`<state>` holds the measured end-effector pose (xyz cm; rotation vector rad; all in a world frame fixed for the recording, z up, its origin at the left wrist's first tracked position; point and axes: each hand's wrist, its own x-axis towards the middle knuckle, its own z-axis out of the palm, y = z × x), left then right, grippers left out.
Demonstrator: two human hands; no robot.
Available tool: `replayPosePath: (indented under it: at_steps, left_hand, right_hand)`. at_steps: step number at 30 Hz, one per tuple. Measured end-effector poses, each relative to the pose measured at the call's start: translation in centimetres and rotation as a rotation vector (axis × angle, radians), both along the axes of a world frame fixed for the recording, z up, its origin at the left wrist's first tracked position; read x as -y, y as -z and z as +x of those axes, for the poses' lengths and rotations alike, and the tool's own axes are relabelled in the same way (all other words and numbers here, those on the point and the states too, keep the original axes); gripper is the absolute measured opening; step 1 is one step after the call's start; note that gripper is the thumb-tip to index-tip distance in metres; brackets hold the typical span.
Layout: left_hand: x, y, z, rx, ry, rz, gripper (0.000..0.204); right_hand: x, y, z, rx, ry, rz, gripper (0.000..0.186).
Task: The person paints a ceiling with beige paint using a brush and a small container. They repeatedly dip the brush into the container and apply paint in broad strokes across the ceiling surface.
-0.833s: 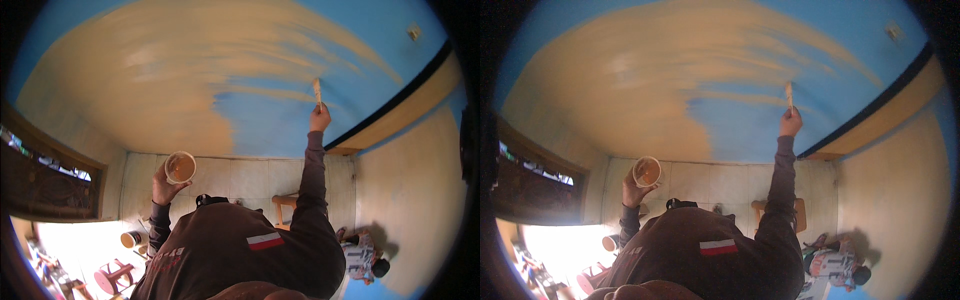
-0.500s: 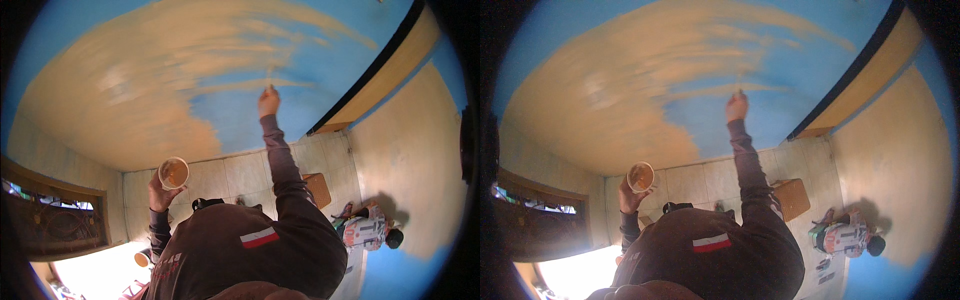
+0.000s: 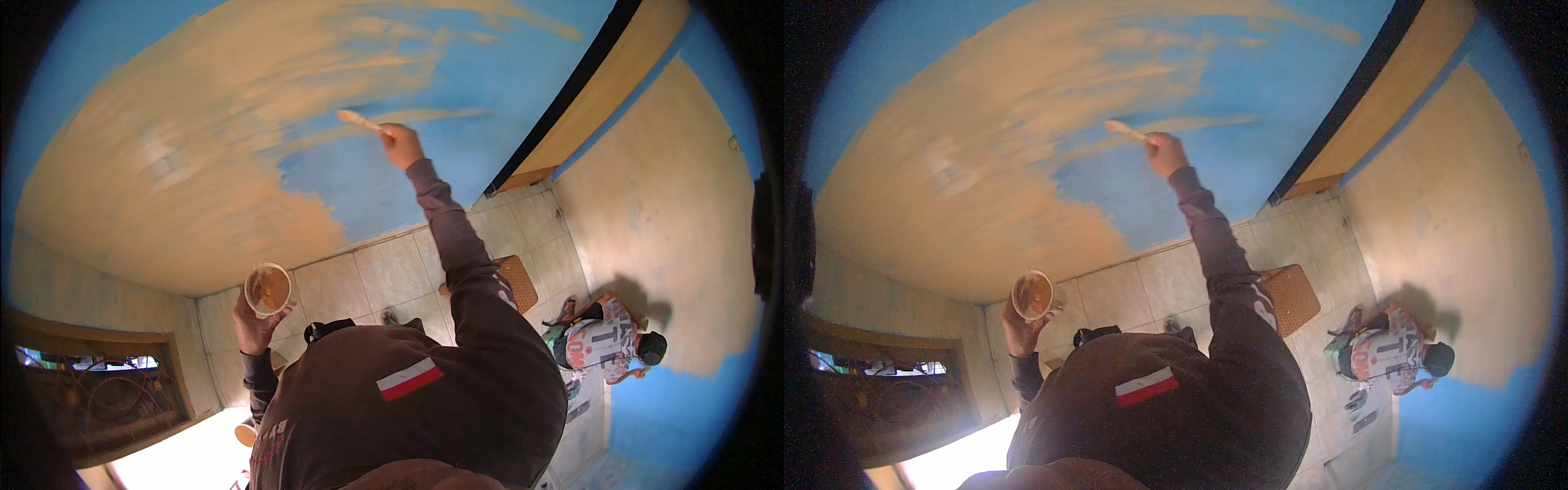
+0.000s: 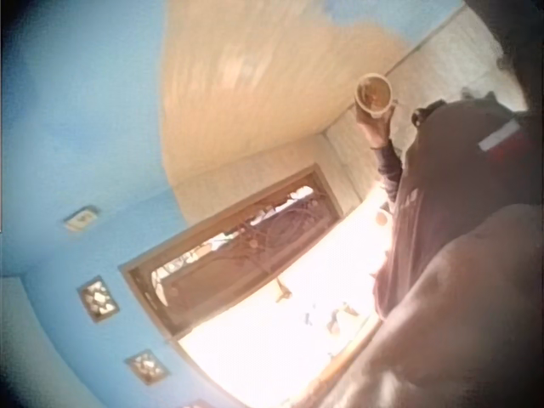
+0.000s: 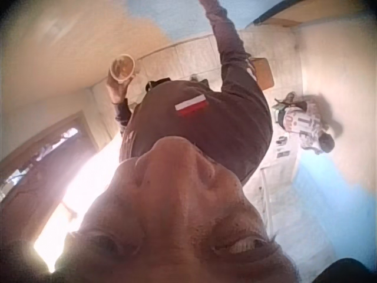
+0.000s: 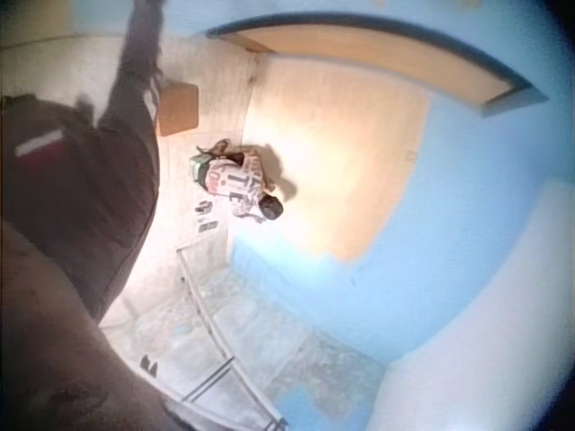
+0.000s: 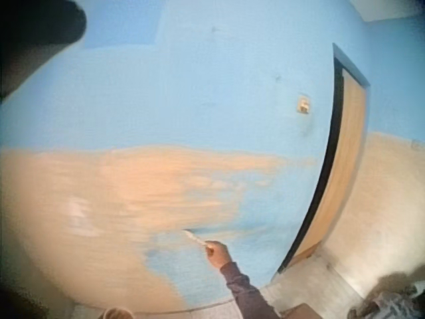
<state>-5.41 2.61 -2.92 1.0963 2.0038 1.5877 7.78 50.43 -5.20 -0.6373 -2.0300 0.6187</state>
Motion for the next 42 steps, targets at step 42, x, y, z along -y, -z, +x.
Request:
replayPosePath:
  at_steps: [42]
  left_hand:
    - [0.9,4.3,-0.9,-0.193,-0.115,-0.084,0.089]
  right_hand:
    - [12.9,-2.4,5.4,0.056,-0.196,-0.364,0.025]
